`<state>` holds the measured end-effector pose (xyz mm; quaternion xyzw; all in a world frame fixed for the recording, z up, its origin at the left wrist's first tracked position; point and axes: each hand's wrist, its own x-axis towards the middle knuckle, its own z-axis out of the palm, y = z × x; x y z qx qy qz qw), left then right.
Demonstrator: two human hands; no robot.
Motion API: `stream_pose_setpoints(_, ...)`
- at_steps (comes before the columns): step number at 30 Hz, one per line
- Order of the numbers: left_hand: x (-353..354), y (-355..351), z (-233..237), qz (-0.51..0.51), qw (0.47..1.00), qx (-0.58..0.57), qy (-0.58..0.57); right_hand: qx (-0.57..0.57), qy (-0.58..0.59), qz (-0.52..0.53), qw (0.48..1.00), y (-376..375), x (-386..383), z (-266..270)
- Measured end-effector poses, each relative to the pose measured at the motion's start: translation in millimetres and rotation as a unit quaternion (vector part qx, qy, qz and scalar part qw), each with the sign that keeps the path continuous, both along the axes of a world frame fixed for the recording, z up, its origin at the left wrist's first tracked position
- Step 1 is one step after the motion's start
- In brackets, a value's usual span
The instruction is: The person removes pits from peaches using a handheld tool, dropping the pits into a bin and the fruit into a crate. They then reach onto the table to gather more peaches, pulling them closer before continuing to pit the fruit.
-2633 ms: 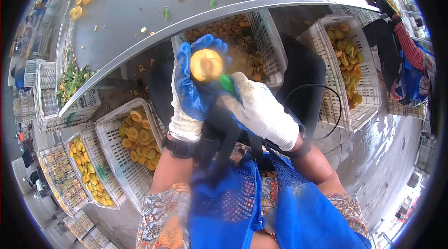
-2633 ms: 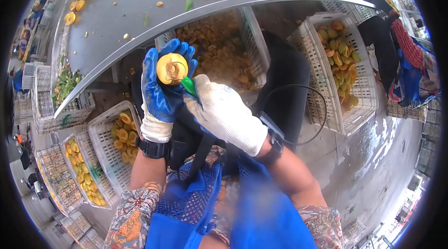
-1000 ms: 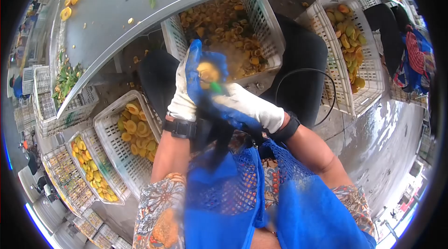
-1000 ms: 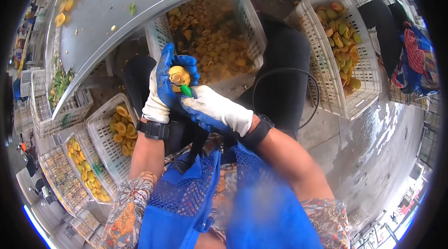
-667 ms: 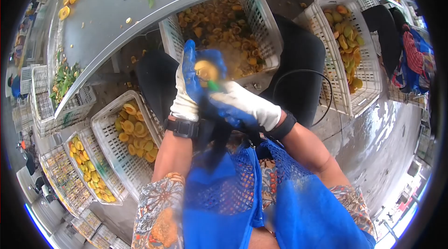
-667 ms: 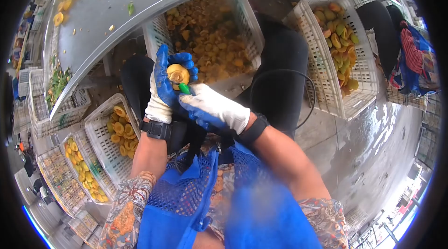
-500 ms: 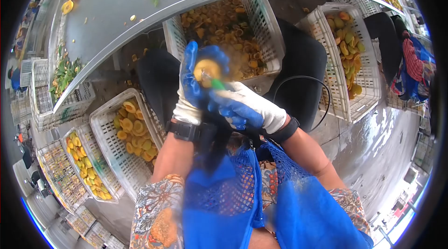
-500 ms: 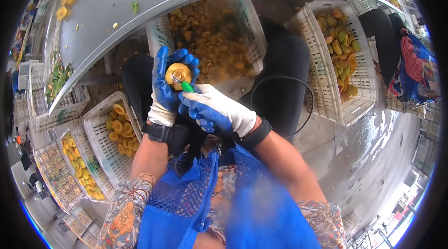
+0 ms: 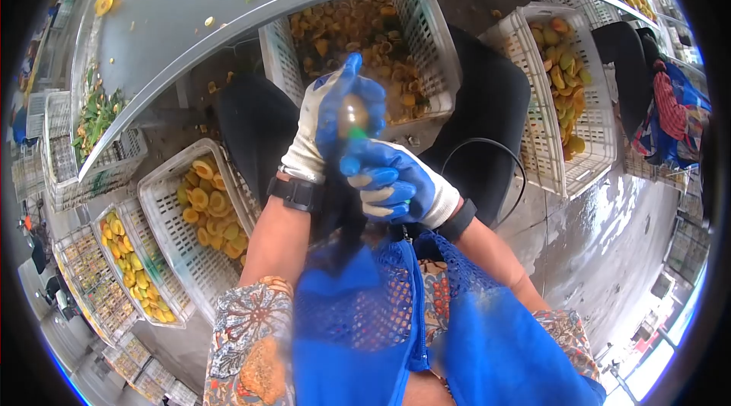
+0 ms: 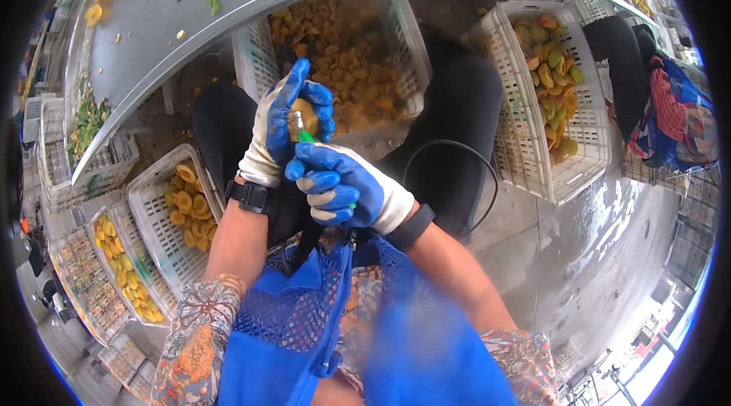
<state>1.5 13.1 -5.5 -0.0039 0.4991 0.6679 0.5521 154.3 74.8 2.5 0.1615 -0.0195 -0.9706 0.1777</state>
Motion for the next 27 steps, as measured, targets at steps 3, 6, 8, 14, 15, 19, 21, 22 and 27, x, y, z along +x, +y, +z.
stream_pose_setpoints(3,-2,3,-8,0.028,0.997,0.043,-0.052,-0.095,0.047,-0.022,0.994,-2,-7,-13)
stream_pose_setpoints(6,-10,8,-41,0.071,0.922,0.250,-0.286,-0.216,0.092,-0.045,0.971,-7,-16,-33)
stream_pose_setpoints(8,-3,16,-39,0.169,0.949,0.169,-0.207,-0.245,0.104,-0.066,0.962,-3,-16,-35)
stream_pose_setpoints(14,-25,-3,-24,0.244,0.947,0.162,-0.133,0.335,-0.006,-0.057,0.941,38,-14,9)
stream_pose_setpoints(15,-27,-9,-8,0.234,0.956,0.154,-0.083,0.533,-0.046,-0.022,0.844,40,-22,0)
stream_pose_setpoints(19,-36,-58,28,0.310,0.934,0.127,0.125,0.914,-0.034,0.055,0.400,41,-27,-40)
stream_pose_setpoints(21,-64,-114,41,0.274,0.942,0.064,0.184,0.930,-0.002,-0.059,0.363,39,-24,-59)
stream_pose_setpoints(22,-79,-142,48,0.255,0.943,0.032,0.213,0.924,-0.013,-0.037,0.380,40,-25,-47)
stream_pose_setpoints(27,-112,-251,46,0.240,0.729,-0.382,0.514,0.910,0.004,0.232,0.343,55,-1,-63)
